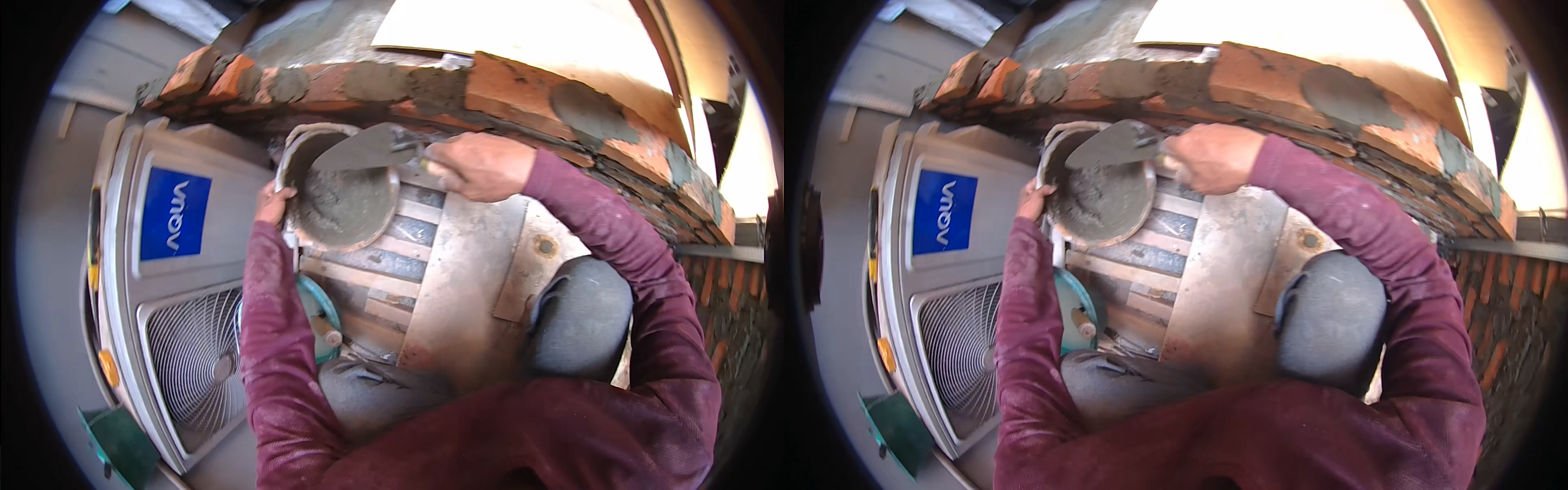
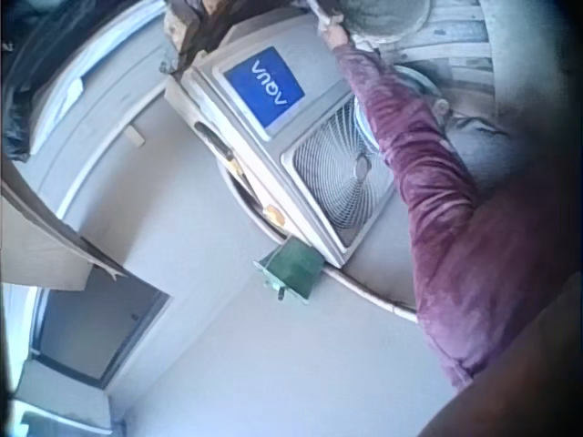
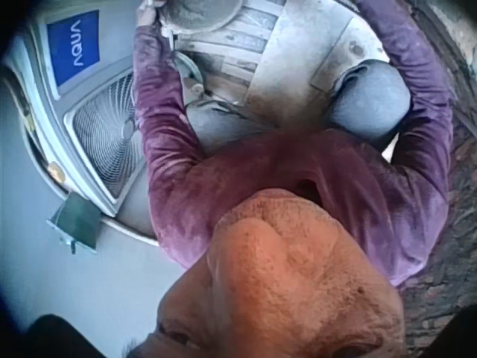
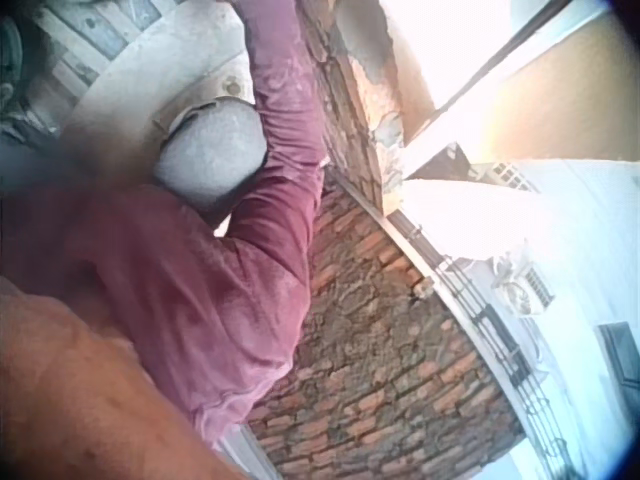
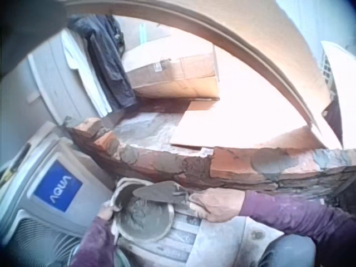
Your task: The person applies mortar to a low brick wall and lays bricks, smoothing the mortar with a trowel.
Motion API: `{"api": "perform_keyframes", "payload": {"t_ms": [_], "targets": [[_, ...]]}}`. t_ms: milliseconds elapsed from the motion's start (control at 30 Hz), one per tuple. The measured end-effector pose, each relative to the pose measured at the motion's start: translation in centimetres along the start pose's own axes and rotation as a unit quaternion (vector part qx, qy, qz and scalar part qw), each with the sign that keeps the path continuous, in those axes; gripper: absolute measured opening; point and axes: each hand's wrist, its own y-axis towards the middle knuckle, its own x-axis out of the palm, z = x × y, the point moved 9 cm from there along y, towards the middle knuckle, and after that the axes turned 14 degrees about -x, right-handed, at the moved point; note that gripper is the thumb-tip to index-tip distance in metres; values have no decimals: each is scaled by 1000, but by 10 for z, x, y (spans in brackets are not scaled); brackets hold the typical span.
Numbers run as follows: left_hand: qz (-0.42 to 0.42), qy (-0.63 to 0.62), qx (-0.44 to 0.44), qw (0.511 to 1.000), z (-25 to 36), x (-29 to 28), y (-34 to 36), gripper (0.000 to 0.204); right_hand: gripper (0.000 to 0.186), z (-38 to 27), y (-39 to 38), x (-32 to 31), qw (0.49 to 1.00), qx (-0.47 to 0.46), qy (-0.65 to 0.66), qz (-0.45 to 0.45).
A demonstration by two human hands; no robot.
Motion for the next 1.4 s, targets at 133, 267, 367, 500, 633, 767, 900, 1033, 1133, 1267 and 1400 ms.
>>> {"api": "perform_keyframes", "payload": {"t_ms": [133, 267, 367, 500, 633, 767, 900, 1033, 1133, 1267, 1400], "targets": [[-17, 65, -23, 997, 43, 37, -37, 21, 26, -13, 26, 45, 990, -9, -124, -61], [-12, 163, 19, 986, 68, 85, -59, 14, 29, 15, 30, 73, 962, -28, -253, 96], [-4, 113, 22, 993, 66, 120, -76, 14, 27, 21, 24, 117, 955, -73, -282, 52], [14, 133, 41, 990, 70, 121, -87, 14, 21, 20, 6, 182, 937, -202, -279, 54], [-12, -12, 9, 1000, 74, 159, -96, 10, 21, 25, -22, 148, 964, -97, -244, -27], [-60, 61, 63, 994, 98, 187, -103, 5, 24, 33, -46, 133, 984, 13, -173, -49], [-77, 59, 94, 991, 124, 227, -117, 11, 25, 23, -74, 116, 986, 24, -106, -127], [-106, 35, 50, 992, 147, 254, -159, 23, 22, -8, -103, 82, 975, 60, -112, -182], [-105, 71, 42, 991, 165, 262, -215, 25, 21, -41, -155, 25, 979, 191, -68, -14], [-36, 204, 193, 959, 224, 295, -305, 35, 24, -80, -211, -12, 957, 274, 29, -90], [-57, 171, 118, 976, 275, 297, -362, 36, 22, -136, -264, -32, 901, 305, 282, -122]]}}
